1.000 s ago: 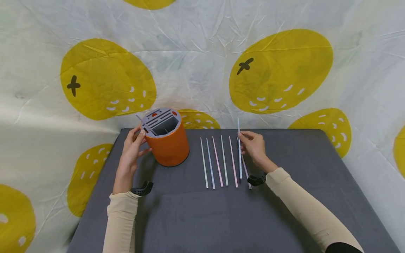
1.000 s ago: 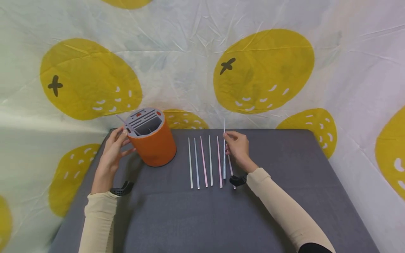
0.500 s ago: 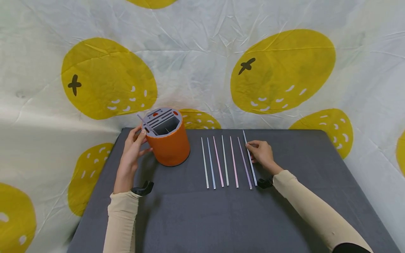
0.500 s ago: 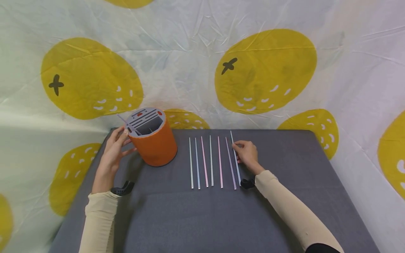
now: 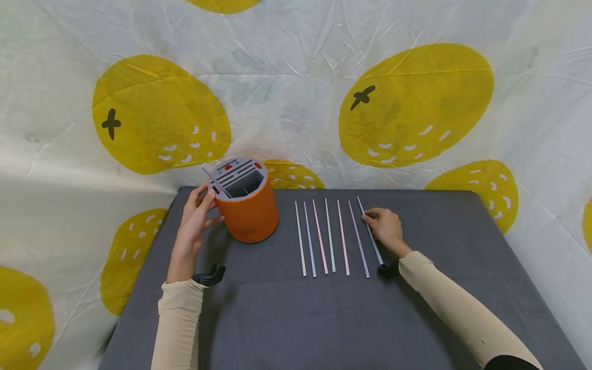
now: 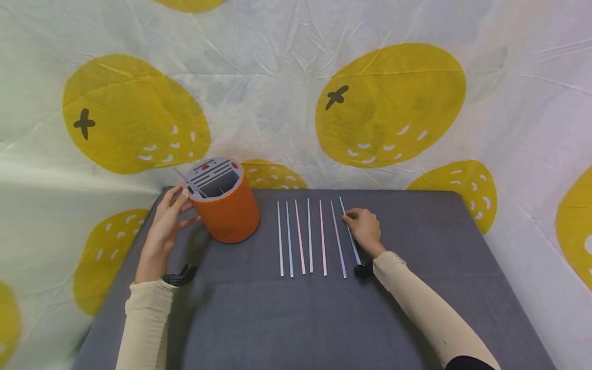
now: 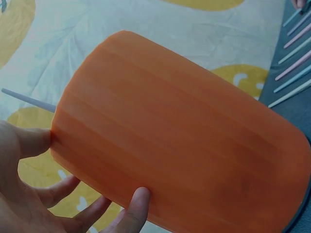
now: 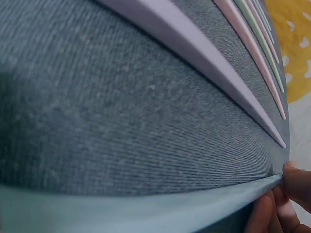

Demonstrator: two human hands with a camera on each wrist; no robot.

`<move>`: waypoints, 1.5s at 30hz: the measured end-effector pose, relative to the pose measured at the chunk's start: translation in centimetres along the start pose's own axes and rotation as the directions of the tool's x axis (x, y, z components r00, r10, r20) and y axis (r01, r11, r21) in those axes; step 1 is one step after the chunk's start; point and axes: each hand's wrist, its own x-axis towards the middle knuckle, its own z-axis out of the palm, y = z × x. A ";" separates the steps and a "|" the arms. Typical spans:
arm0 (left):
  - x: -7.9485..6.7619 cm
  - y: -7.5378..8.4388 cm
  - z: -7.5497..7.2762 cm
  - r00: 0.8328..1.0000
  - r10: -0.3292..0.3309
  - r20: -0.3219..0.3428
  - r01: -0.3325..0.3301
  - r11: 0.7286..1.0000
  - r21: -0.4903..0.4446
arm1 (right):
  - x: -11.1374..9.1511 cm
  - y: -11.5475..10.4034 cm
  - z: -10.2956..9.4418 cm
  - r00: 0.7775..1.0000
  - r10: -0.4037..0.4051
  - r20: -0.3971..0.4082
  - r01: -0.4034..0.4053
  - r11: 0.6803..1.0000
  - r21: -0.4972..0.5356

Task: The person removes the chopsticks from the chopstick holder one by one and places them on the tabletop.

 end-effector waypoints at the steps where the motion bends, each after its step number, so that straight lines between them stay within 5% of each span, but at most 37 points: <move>1: 0.0 0.0 0.0 1.000 0.000 0.002 0.000 1.000 -0.002 | 0.0 0.0 0.0 1.000 -0.004 -0.005 0.004 1.000 -0.014; 14: -0.2 0.1 0.1 1.000 -0.003 -0.003 0.003 1.000 -0.013 | -0.2 -0.1 -0.2 0.999 -0.013 -0.030 0.010 0.996 -0.091; 30: -0.1 0.2 0.1 1.000 -0.004 -0.007 0.004 1.000 -0.002 | -0.5 -1.5 -0.1 0.999 0.013 -0.041 -0.014 0.999 -0.037; 34: -0.1 0.1 0.0 1.000 -0.005 -0.003 0.005 1.000 -0.004 | -0.2 -3.0 0.4 0.998 -0.058 -0.037 0.060 0.997 0.054; 39: 0.0 0.1 -0.2 1.000 -0.009 0.012 0.010 1.000 -0.013 | -0.2 -5.7 1.2 0.975 -0.218 0.029 0.203 0.942 0.267; 45: -0.2 0.2 -0.2 1.000 -0.004 0.009 0.005 1.000 -0.018 | -0.7 -10.7 2.1 0.944 -0.326 0.055 0.265 0.845 0.465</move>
